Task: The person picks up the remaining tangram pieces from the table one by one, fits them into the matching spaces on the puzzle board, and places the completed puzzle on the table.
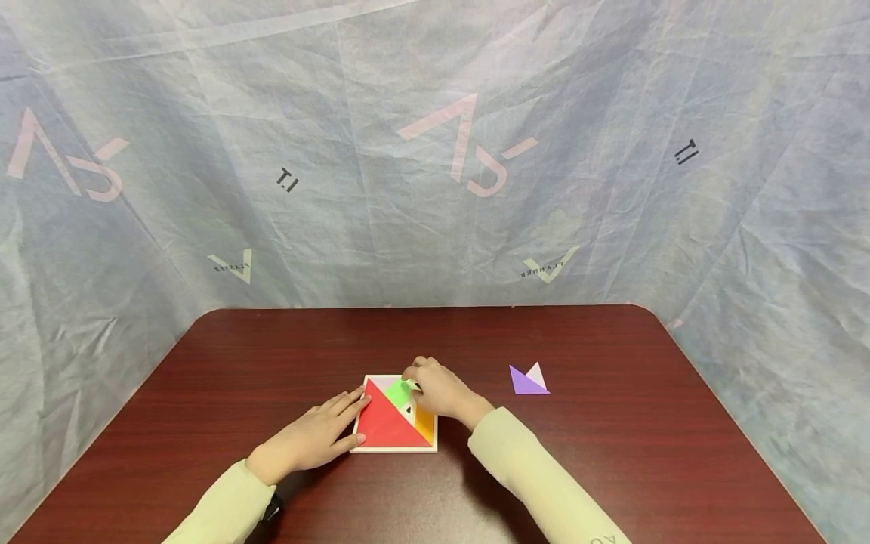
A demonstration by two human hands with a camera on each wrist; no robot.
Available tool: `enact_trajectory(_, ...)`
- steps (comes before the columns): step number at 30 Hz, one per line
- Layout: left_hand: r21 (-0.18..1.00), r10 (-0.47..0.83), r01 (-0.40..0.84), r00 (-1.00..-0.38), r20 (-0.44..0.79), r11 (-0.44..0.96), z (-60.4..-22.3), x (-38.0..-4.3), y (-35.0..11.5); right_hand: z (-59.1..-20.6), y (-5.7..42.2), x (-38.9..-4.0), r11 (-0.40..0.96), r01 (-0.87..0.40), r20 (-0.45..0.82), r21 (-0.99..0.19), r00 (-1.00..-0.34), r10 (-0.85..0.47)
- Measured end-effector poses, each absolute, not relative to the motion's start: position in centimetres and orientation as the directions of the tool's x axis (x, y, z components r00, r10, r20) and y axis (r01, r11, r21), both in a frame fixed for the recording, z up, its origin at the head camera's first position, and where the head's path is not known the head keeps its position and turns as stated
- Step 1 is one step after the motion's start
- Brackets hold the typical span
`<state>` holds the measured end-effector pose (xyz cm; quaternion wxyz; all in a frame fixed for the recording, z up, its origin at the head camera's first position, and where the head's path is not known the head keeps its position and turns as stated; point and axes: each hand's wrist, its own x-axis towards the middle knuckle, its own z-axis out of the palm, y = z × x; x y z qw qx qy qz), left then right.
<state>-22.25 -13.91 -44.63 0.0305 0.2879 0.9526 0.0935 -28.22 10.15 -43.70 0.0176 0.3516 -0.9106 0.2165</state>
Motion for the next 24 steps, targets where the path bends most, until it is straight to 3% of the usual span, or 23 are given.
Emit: enact_trajectory(24,0.207,0.551,0.538,-0.834,-0.007,0.817,-44.4,-22.0,-13.9,-41.9,16.7,-28.8,0.739,-0.580,0.305,-0.344,-0.813,-0.496)
